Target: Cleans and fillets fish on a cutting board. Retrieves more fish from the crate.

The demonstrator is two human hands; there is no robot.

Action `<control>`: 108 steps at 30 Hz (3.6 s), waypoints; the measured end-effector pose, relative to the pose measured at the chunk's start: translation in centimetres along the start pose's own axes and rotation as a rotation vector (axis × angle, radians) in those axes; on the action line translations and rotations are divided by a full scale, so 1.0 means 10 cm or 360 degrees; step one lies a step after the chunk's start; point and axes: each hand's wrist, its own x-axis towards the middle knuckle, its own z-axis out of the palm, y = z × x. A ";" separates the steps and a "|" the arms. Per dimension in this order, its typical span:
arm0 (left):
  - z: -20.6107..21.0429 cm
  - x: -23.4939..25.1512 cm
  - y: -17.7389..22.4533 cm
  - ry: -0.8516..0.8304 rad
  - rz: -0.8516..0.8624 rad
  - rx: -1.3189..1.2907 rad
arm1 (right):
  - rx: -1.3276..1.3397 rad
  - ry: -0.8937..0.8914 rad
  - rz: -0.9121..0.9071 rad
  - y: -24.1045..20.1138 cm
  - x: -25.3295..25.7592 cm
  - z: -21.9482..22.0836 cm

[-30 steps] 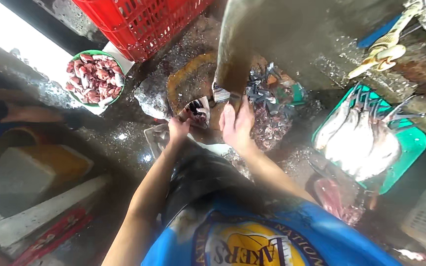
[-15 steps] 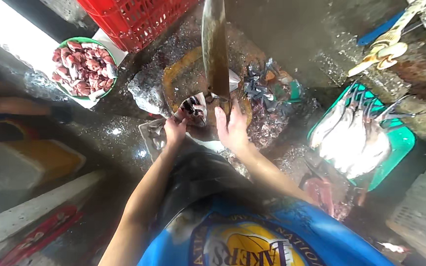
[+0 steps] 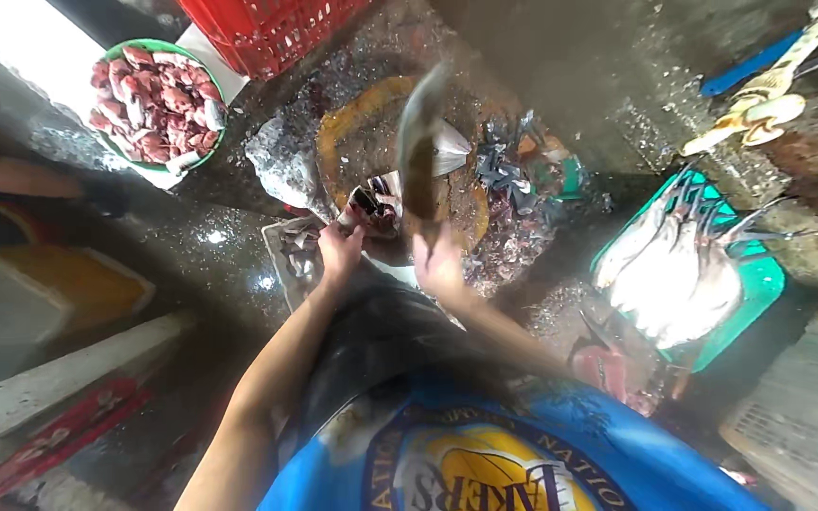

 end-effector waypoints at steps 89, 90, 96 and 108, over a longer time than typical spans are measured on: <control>-0.12 0.21 0.09 -0.0142 -0.0028 -0.0088 | -0.0167 -0.0703 0.0380 -0.05 0.27 0.25; -0.14 0.24 0.08 -0.0124 -0.0028 -0.0088 | -0.0117 -0.0694 0.0375 -0.12 0.33 0.13; -0.20 0.23 -0.02 -0.0078 0.0025 0.0115 | 0.0155 0.0195 -0.0112 -0.36 0.35 -0.04; -0.33 0.04 -0.13 -0.0087 0.0046 -0.0112 | 0.0074 -0.0113 0.0136 -0.18 0.40 -0.30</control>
